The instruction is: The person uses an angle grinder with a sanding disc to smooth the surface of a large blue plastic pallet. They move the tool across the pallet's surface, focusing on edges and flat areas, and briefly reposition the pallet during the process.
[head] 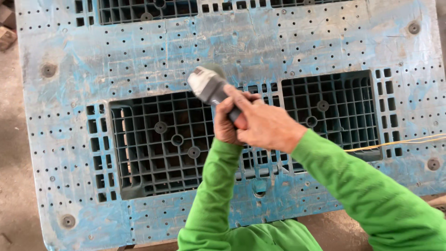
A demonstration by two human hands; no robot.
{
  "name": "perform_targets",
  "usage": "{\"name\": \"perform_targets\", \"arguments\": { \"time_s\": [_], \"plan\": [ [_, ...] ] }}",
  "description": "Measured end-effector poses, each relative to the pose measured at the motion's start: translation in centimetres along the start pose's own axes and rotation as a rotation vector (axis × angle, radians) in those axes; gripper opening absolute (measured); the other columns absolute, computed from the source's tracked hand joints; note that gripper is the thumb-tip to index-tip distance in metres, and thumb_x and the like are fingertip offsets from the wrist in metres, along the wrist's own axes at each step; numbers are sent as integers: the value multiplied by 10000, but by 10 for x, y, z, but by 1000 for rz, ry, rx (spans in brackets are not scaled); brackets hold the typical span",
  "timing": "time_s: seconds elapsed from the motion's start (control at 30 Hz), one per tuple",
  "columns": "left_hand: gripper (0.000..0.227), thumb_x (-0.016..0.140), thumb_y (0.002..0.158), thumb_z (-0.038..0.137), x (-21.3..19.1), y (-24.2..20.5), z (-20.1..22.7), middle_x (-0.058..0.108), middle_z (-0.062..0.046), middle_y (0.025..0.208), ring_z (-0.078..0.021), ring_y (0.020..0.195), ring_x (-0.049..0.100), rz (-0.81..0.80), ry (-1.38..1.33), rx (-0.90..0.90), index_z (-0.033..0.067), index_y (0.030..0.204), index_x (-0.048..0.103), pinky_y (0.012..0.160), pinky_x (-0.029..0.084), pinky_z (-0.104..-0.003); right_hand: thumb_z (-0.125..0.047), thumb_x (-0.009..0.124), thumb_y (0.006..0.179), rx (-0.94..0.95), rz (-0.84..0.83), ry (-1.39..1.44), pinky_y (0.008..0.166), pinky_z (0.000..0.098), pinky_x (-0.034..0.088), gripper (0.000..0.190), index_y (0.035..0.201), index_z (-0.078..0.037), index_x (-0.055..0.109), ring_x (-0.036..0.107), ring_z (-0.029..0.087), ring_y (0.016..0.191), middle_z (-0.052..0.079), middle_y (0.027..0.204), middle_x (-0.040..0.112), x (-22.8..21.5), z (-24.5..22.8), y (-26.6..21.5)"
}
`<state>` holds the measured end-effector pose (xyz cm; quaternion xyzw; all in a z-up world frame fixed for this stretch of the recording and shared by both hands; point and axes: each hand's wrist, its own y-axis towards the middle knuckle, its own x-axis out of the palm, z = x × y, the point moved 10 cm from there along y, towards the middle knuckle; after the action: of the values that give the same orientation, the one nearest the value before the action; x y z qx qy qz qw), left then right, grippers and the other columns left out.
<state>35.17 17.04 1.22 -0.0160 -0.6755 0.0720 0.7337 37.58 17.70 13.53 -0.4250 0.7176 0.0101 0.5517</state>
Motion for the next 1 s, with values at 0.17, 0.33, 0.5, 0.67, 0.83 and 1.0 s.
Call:
{"name": "perform_targets", "arguments": {
  "time_s": [0.17,0.33,0.5,0.67,0.83,1.0],
  "plan": [
    [351,745,903,276,-7,-5,14,708,-99,1120,-331,1185,646,29,-93,-13,54,1159,654,1087,499,-523,-238,658,761,4,-14,29,634,520,552,1029,1637,-247,118,667,454,775,245,985,677,9,-6,10],
    [406,732,908,296,2,6,-53,707,-165,1187,-330,1162,652,23,-66,-189,14,1192,662,1078,507,-497,-220,694,746,19,111,72,643,533,549,1038,1620,-200,136,655,496,842,289,1082,652,-15,38,-19],
    [460,730,898,311,21,26,-157,704,-196,1205,-313,1118,674,-4,-1,-372,-23,1207,662,1043,536,-468,-258,719,749,200,165,142,722,516,557,1055,1620,-208,126,671,481,909,308,1199,619,-38,121,-70],
    [462,740,890,297,43,45,-263,701,-211,1171,-311,1050,699,-15,43,-456,-46,1189,657,983,578,-471,-266,723,749,457,148,185,765,511,554,1083,1641,-251,109,677,477,906,272,1218,627,-58,221,-124],
    [446,738,909,266,68,71,-364,699,-223,1164,-315,1042,700,-24,19,-457,-42,1211,626,973,583,-475,-234,768,739,234,337,105,693,488,551,1072,1623,-141,167,674,455,836,311,1048,662,-116,273,-160],
    [439,720,939,261,81,94,-448,706,-227,1155,-318,1036,708,-49,5,-470,-51,1226,611,961,586,-472,-244,712,819,692,67,282,522,434,543,1060,1699,-277,121,631,313,447,231,830,687,-109,378,-208]
  ]
}}
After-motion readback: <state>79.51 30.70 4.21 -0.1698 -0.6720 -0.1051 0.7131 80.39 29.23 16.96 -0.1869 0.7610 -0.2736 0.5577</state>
